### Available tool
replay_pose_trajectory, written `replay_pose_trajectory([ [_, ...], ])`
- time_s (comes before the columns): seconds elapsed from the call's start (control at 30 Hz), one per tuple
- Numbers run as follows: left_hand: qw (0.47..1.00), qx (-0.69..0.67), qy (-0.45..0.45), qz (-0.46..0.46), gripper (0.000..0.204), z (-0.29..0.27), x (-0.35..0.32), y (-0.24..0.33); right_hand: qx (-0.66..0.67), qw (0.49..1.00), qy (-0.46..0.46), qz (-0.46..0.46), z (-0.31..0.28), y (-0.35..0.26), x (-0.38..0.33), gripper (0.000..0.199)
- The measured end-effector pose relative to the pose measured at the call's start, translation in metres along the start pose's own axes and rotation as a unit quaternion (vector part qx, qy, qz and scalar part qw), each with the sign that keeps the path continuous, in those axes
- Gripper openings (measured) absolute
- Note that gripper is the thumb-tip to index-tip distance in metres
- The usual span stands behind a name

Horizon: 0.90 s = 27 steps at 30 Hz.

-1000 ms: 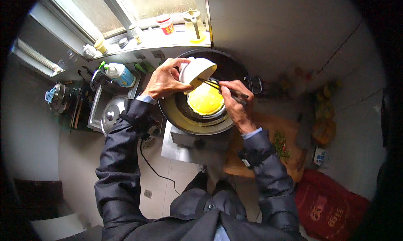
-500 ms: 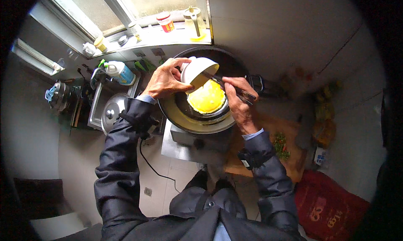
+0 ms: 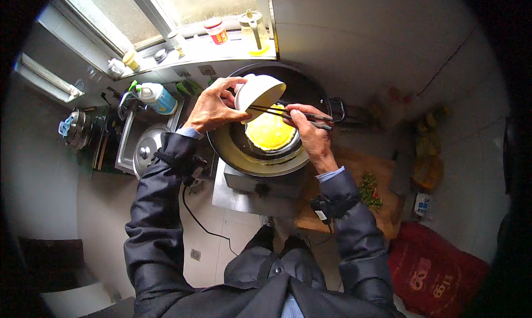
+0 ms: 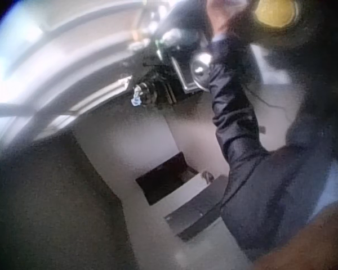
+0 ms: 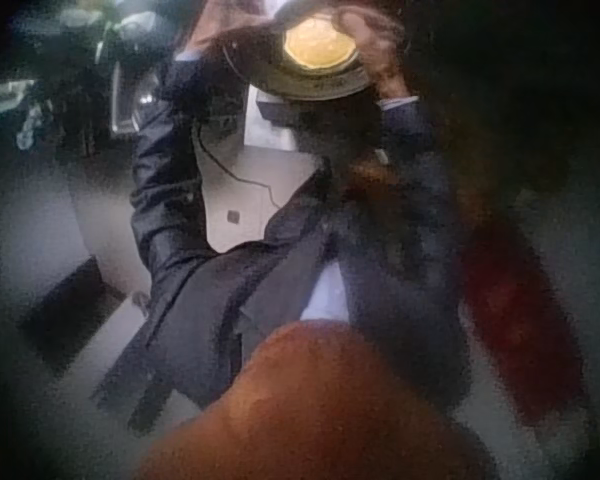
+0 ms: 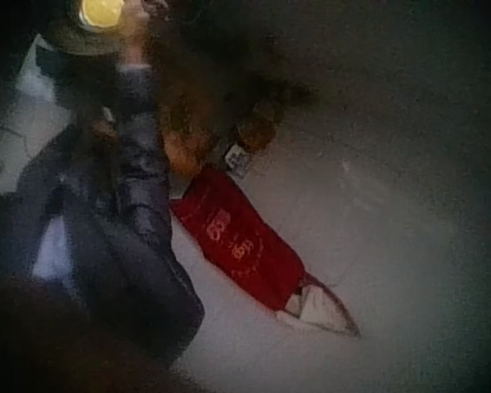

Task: The person turns on a portable electric stove, places a wok on it, and pours beaten eggs from a bowl into the hot wok. They then use a spatula to fold and stir the cooking eggs until they form a solid mass.

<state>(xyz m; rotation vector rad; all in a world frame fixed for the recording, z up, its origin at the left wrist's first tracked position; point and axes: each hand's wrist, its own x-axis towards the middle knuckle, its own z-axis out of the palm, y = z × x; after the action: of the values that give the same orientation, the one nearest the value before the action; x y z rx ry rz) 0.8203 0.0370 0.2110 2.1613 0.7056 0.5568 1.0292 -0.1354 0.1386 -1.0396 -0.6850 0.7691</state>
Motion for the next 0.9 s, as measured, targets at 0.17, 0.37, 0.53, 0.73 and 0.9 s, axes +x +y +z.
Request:
replay_pose_trajectory([
  [0.17,1.000,0.016,0.004,-0.002,0.083,-0.001,0.000,0.002,-0.013,1.000,0.001,-0.007,0.003,-0.004,-0.002,0.017],
  [0.37,1.000,0.008,0.008,-0.028,0.084,-0.002,0.000,0.002,-0.010,1.000,-0.024,-0.006,0.000,-0.005,-0.006,0.014],
  [0.53,0.999,-0.003,0.004,-0.038,0.082,-0.003,-0.001,0.000,-0.052,0.998,0.000,-0.047,0.004,-0.006,-0.010,0.013],
  [0.73,0.996,-0.006,-0.012,-0.092,0.084,-0.006,-0.004,0.007,-0.254,0.903,-0.067,-0.340,0.006,-0.025,-0.008,0.016],
  [0.9,0.997,0.016,0.001,-0.082,0.083,-0.013,-0.005,0.009,-0.324,0.825,-0.191,-0.421,0.007,-0.033,-0.012,0.028],
])
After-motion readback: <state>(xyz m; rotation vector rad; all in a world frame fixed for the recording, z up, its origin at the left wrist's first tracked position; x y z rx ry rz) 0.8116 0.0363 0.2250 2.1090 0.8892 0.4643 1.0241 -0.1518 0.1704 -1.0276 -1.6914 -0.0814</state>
